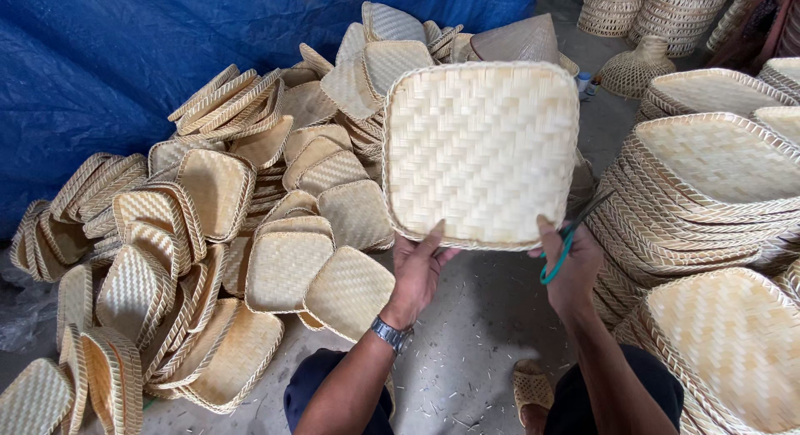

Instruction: The person uses scissors to trim excess material from the edges of woven bamboo trays, handling each tray individually from a large pile on the floor.

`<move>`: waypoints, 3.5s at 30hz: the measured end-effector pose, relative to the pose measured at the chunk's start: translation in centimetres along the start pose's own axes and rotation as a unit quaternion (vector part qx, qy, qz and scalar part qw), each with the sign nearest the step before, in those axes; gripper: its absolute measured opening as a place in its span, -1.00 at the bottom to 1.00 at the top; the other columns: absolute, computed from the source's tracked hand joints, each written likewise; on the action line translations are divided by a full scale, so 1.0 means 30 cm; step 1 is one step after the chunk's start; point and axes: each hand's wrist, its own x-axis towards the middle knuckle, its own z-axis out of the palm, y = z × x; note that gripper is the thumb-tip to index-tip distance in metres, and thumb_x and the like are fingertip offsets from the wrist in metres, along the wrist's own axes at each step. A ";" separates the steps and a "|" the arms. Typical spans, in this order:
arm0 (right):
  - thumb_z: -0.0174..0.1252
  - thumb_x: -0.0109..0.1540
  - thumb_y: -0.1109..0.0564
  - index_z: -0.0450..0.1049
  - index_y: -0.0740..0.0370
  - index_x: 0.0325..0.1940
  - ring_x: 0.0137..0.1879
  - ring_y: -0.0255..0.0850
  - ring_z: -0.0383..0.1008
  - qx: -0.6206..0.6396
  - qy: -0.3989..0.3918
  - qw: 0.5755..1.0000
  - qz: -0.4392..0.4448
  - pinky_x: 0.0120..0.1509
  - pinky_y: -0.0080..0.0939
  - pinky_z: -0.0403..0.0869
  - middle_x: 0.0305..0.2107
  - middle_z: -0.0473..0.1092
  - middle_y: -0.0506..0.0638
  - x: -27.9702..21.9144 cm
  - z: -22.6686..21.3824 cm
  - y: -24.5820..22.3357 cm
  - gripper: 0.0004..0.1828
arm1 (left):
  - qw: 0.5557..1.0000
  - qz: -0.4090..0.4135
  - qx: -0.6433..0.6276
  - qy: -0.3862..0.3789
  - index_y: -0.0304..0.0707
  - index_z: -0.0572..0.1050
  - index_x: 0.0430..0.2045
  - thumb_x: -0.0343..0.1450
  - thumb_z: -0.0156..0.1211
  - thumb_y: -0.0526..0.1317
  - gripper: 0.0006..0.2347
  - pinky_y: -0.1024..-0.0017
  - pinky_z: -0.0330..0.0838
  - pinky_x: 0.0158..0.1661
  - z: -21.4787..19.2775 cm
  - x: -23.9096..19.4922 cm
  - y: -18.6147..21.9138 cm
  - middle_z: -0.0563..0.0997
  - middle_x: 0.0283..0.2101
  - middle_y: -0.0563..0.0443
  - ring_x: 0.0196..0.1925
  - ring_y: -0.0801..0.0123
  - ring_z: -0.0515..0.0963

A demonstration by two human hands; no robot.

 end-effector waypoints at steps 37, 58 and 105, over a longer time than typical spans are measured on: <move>0.24 0.33 0.17 0.57 0.37 -0.24 -0.35 -0.39 0.35 -0.154 -0.105 0.982 0.008 -0.30 -0.33 0.34 -0.37 0.54 -0.02 -0.049 -0.125 0.019 -0.83 | 0.987 0.121 0.062 0.086 -0.36 0.61 -0.14 0.55 0.16 -0.15 -0.77 0.55 0.46 -0.12 -0.259 0.145 0.064 0.67 -0.20 0.10 -0.21 0.59 0.54; 0.36 0.18 0.01 0.38 0.33 -0.37 -0.46 -0.29 0.19 -0.263 -0.192 0.944 -0.045 -0.37 -0.11 0.36 -0.62 0.33 0.18 -0.158 -0.035 -0.132 -0.64 | 0.572 0.325 0.752 -0.053 -0.41 0.37 0.19 0.21 0.39 0.18 -0.24 0.03 0.23 0.24 0.018 0.008 0.091 0.47 0.15 -0.35 0.23 -0.12 0.40; 0.39 0.14 0.08 0.53 0.31 -0.26 -0.36 -0.50 0.33 -0.256 -0.298 0.920 0.012 -0.31 -0.38 0.39 -0.51 0.45 -0.15 0.052 -0.074 -0.228 -0.74 | 0.601 0.476 0.639 -0.068 -0.42 0.40 0.21 0.45 0.25 -0.36 -0.60 0.26 0.57 0.02 0.031 0.046 0.137 0.61 -0.02 -0.22 -0.06 0.04 0.64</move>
